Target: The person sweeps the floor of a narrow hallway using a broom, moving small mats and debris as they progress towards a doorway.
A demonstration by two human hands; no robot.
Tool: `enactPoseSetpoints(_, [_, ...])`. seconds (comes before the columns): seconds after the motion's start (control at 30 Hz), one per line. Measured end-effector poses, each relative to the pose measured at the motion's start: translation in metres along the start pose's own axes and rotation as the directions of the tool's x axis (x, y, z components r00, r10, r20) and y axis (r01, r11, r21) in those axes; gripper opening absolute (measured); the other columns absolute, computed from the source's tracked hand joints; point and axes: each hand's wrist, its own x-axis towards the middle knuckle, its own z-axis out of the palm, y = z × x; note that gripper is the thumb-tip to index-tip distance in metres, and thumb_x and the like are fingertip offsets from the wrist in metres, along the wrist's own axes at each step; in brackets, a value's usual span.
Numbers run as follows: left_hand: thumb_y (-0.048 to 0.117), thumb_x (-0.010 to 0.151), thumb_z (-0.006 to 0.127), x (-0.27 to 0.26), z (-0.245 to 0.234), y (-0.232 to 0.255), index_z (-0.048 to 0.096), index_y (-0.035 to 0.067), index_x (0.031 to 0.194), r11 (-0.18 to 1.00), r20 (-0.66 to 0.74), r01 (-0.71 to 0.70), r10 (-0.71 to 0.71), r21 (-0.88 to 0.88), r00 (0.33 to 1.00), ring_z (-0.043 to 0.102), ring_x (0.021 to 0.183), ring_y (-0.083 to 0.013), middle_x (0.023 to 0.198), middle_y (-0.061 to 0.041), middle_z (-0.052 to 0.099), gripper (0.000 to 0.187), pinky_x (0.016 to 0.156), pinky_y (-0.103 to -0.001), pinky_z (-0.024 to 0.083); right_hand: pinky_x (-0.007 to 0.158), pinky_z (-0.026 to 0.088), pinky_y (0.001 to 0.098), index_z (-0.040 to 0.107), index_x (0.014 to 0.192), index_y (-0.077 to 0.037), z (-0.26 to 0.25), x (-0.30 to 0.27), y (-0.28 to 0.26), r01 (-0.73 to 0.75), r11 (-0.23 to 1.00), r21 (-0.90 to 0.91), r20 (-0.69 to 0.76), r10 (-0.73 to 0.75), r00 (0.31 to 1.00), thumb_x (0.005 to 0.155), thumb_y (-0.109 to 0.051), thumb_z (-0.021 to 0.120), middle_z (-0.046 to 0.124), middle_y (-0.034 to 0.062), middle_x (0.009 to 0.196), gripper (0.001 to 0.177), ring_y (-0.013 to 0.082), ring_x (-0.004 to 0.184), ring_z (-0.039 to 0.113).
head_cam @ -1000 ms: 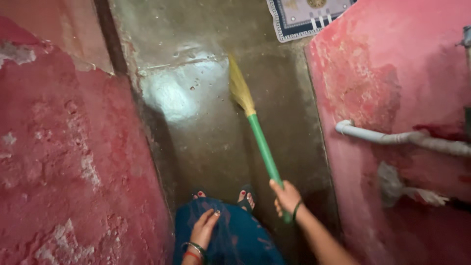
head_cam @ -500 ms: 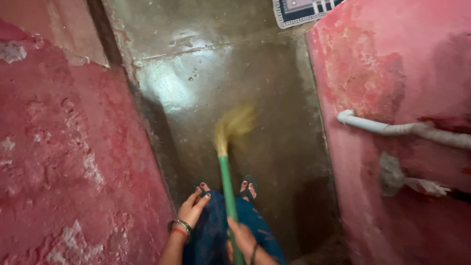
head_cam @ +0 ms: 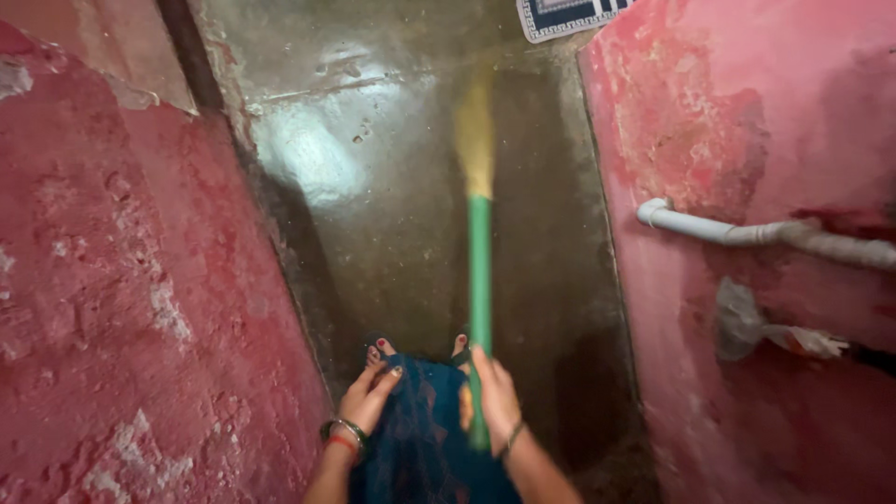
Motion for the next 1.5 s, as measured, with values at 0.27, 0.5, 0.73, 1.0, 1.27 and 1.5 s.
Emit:
enactPoseSetpoints(0.27, [0.045,0.086,0.071,0.026,0.008,0.005,0.057,0.004,0.143,0.983,0.025,-0.171,0.174,-0.07,0.985,0.058,0.134,-0.0221,0.141,-0.015,0.064,0.071,0.112,-0.03,0.039,0.04,0.043,0.0363,0.05,0.098,-0.006,-0.093,0.051,0.109,-0.103,0.943,0.315,-0.284,0.197,0.938,0.1,-0.059,0.051,0.047,0.0081,0.06,0.053,0.0202,0.045,0.046])
enactPoseSetpoints(0.5, [0.049,0.085,0.071,0.018,0.002,0.006,0.062,0.008,0.14,0.99,-0.02,-0.124,0.125,0.066,0.992,0.058,0.133,-0.0232,0.145,-0.013,0.059,0.068,0.11,-0.031,0.041,0.039,0.046,0.0368,0.054,0.106,-0.014,-0.043,0.072,0.044,-0.081,0.958,-0.275,-0.123,0.048,0.991,0.097,-0.054,0.051,0.05,0.0063,0.061,0.041,0.0186,0.044,0.05])
enactPoseSetpoints(0.73, [0.057,0.081,0.069,0.013,0.02,0.002,0.064,0.013,0.138,0.991,0.001,-0.099,0.099,0.087,0.995,0.068,0.124,-0.0268,0.129,-0.016,0.072,0.072,0.107,-0.034,0.047,0.036,0.042,0.0333,0.052,0.096,-0.011,0.015,0.061,-0.022,0.027,0.968,-0.248,0.117,0.002,0.993,0.1,-0.051,0.055,0.051,0.005,0.059,0.04,0.0164,0.04,0.048])
enactPoseSetpoints(1.0, [0.06,0.09,0.056,0.033,0.01,-0.009,0.064,0.018,0.138,0.955,-0.075,-0.102,0.128,0.277,0.989,0.064,0.124,-0.0347,0.127,-0.02,0.07,0.064,0.106,-0.038,0.048,0.038,0.048,0.0388,0.056,0.096,-0.01,-0.006,-0.012,0.109,-0.244,0.954,-0.173,-0.114,0.227,0.967,0.097,-0.059,0.054,0.054,0.0069,0.056,0.05,0.0205,0.039,0.054])
enactPoseSetpoints(1.27, [0.057,0.091,0.054,0.043,-0.013,-0.028,0.062,0.017,0.14,0.95,-0.087,-0.04,0.07,0.309,0.994,0.067,0.122,-0.0319,0.126,-0.016,0.072,0.064,0.105,-0.038,0.049,0.036,0.043,0.0399,0.053,0.092,-0.01,0.072,0.068,0.08,-0.211,0.963,-0.168,0.21,0.244,0.947,0.096,-0.064,0.057,0.05,0.0078,0.053,0.054,0.0227,0.036,0.05])
enactPoseSetpoints(1.5, [0.06,0.096,0.053,0.041,-0.006,0.001,0.067,0.016,0.133,0.943,-0.072,-0.109,0.138,0.315,0.988,0.063,0.126,-0.0285,0.133,-0.011,0.067,0.059,0.107,-0.037,0.047,0.036,0.04,0.0348,0.054,0.093,-0.01,0.095,0.119,-0.06,-0.074,0.969,-0.235,0.315,0.148,0.937,0.099,-0.057,0.056,0.048,0.0039,0.056,0.048,0.0159,0.039,0.045])
